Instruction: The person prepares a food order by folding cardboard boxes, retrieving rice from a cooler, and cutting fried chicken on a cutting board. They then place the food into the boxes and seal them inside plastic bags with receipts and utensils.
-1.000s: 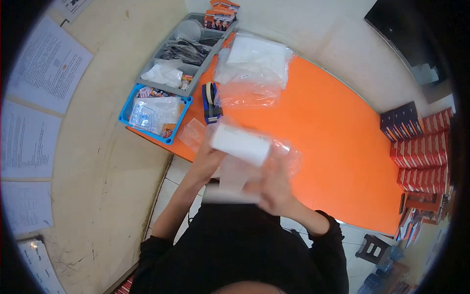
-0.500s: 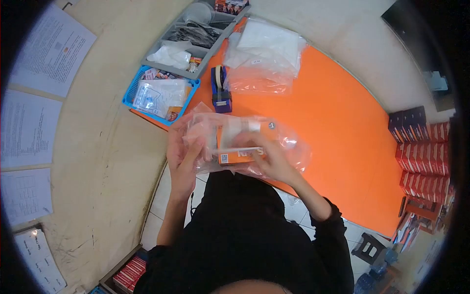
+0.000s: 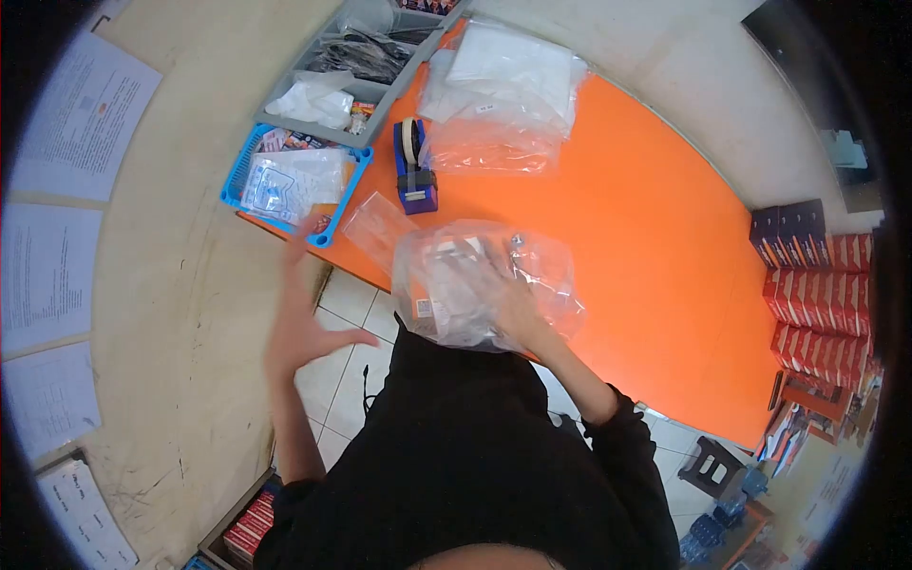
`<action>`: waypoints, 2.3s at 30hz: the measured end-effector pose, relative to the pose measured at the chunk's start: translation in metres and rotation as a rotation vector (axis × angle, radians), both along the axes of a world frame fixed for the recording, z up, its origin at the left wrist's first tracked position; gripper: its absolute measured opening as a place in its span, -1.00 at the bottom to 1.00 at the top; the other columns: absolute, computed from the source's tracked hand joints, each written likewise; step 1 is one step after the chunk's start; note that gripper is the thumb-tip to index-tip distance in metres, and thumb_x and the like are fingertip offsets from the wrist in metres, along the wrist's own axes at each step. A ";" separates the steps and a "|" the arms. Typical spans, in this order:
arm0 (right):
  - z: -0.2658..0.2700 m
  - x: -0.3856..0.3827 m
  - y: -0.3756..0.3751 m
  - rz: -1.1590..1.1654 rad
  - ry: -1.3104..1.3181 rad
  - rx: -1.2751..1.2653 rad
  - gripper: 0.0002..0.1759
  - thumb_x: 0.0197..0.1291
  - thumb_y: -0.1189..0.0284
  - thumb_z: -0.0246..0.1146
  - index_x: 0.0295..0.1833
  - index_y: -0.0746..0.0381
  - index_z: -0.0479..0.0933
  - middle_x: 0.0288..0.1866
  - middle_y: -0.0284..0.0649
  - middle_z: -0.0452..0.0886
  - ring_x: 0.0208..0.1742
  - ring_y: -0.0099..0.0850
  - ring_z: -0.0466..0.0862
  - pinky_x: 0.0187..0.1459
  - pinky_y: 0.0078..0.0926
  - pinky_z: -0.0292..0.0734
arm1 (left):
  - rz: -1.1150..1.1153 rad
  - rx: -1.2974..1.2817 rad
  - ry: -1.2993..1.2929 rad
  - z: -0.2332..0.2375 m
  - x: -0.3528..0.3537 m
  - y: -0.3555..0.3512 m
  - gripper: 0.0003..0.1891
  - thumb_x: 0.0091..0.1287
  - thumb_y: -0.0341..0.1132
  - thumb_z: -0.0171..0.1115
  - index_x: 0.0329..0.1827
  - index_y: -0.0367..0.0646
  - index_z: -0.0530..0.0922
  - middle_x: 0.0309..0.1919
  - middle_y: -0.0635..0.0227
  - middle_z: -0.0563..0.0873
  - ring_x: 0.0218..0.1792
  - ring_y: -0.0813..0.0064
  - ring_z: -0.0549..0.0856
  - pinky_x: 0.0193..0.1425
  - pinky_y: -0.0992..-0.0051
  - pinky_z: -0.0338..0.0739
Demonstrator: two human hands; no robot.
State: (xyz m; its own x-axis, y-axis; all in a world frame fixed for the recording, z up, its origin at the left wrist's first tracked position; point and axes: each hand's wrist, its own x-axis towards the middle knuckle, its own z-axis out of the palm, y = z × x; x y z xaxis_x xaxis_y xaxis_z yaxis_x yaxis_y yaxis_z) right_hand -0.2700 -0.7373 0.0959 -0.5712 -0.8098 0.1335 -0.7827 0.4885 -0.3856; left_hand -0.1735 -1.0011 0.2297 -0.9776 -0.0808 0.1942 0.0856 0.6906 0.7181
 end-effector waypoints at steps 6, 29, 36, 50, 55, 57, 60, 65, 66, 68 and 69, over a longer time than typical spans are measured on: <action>0.035 -0.002 0.012 0.036 0.039 0.056 -0.42 0.13 0.09 0.14 0.23 0.14 0.42 0.41 -0.15 0.24 0.50 -0.06 0.02 0.40 0.27 -0.37 | -0.147 -0.093 0.009 -0.123 -0.021 0.076 -0.08 -0.19 -0.19 0.50 0.31 -0.20 0.23 0.10 0.25 0.48 0.22 0.21 0.44 0.34 0.17 0.21; -0.016 -0.028 -0.011 0.356 -0.082 -0.351 -0.58 -0.14 0.41 0.24 -0.08 0.31 0.52 -0.14 -0.04 0.58 -0.05 -0.09 0.57 0.08 -0.15 0.39 | -0.354 -0.137 0.213 -0.086 -0.027 0.082 -0.67 -0.04 -0.43 0.32 -0.15 -0.22 0.55 -0.15 0.21 0.49 -0.10 0.20 0.51 0.14 0.20 0.36; 0.088 0.006 -0.009 0.461 -0.085 -0.402 -0.73 -0.17 0.36 0.18 -0.29 0.22 0.58 -0.31 -0.17 0.61 -0.16 -0.18 0.61 -0.04 -0.21 0.44 | -0.699 0.212 -0.172 -0.054 -0.037 0.062 -0.54 -0.02 -0.24 0.46 -0.11 -0.17 0.46 0.20 -0.03 0.31 0.32 0.01 0.23 0.28 0.15 0.26; 0.033 -0.038 -0.003 -0.233 -1.848 -0.183 -0.32 0.22 -0.17 0.07 0.15 0.19 0.46 -0.14 -0.18 0.56 -0.18 -0.45 0.57 -0.20 -0.41 0.56 | -1.068 0.487 -0.184 -0.068 -0.056 0.135 -0.74 0.29 -0.24 0.12 -0.06 -0.17 0.48 -0.02 0.10 0.54 0.09 0.17 0.52 0.19 0.30 0.41; -0.108 -0.069 0.058 -0.355 -1.903 -1.151 -0.40 0.27 0.01 0.02 0.18 0.30 0.38 0.11 -0.08 0.51 0.15 -0.27 0.50 0.18 -0.30 0.40 | -0.786 0.624 -0.334 -0.083 -0.089 0.102 -0.49 0.23 -0.34 0.13 0.28 -0.14 0.30 0.06 0.26 0.47 0.19 0.42 0.44 0.29 0.43 0.31; -0.007 -0.059 0.067 -0.509 -1.704 -1.431 -0.39 0.24 0.06 0.04 0.21 0.31 0.36 0.16 -0.08 0.49 0.20 -0.25 0.47 0.23 -0.26 0.36 | -0.589 0.164 -0.166 -0.155 -0.081 0.090 -0.64 0.19 -0.32 0.16 0.05 -0.21 0.41 -0.12 0.18 0.53 -0.07 0.28 0.52 0.06 0.35 0.42; -0.011 -0.021 0.079 -0.612 -1.763 -1.679 -0.37 0.25 0.07 0.04 0.28 0.29 0.30 0.19 -0.09 0.49 0.27 -0.17 0.43 0.26 -0.17 0.37 | -0.417 -0.364 -0.223 -0.112 -0.104 0.083 -0.77 0.14 -0.33 0.16 -0.19 -0.28 0.52 -0.37 0.13 0.58 -0.38 0.15 0.60 -0.19 0.27 0.53; -0.099 0.008 0.101 -0.865 -1.724 -1.741 -0.38 0.17 0.09 0.12 0.22 0.29 0.36 0.21 -0.06 0.47 0.28 -0.19 0.41 0.30 -0.13 0.31 | -0.811 0.101 -0.314 -0.129 -0.146 0.135 -0.68 0.09 -0.42 0.19 -0.06 -0.25 0.48 -0.18 0.19 0.49 -0.12 0.21 0.46 0.03 0.24 0.35; -0.105 0.012 0.109 -0.883 -1.689 -1.739 -0.39 0.15 0.10 0.14 0.20 0.29 0.37 0.22 -0.06 0.46 0.28 -0.20 0.41 0.30 -0.13 0.30 | -0.924 0.278 -0.265 -0.143 -0.153 0.147 -0.64 0.08 -0.44 0.21 -0.02 -0.24 0.47 -0.09 0.20 0.47 -0.01 0.23 0.42 0.11 0.23 0.29; -0.118 0.017 0.127 -0.914 -1.601 -1.719 -0.40 0.12 0.11 0.17 0.18 0.30 0.40 0.22 -0.05 0.45 0.28 -0.20 0.41 0.30 -0.12 0.29 | -1.147 0.629 -0.163 -0.154 -0.165 0.153 -0.55 0.05 -0.47 0.24 0.08 -0.22 0.44 0.07 0.23 0.43 0.20 0.26 0.33 0.28 0.21 0.18; -0.125 0.021 0.138 -0.924 -1.559 -1.699 -0.40 0.11 0.12 0.19 0.16 0.30 0.42 0.23 -0.04 0.45 0.28 -0.21 0.41 0.30 -0.12 0.29 | -1.153 0.624 -0.160 -0.126 -0.164 0.148 -0.55 0.05 -0.47 0.24 0.08 -0.22 0.44 0.07 0.23 0.43 0.20 0.26 0.33 0.28 0.21 0.18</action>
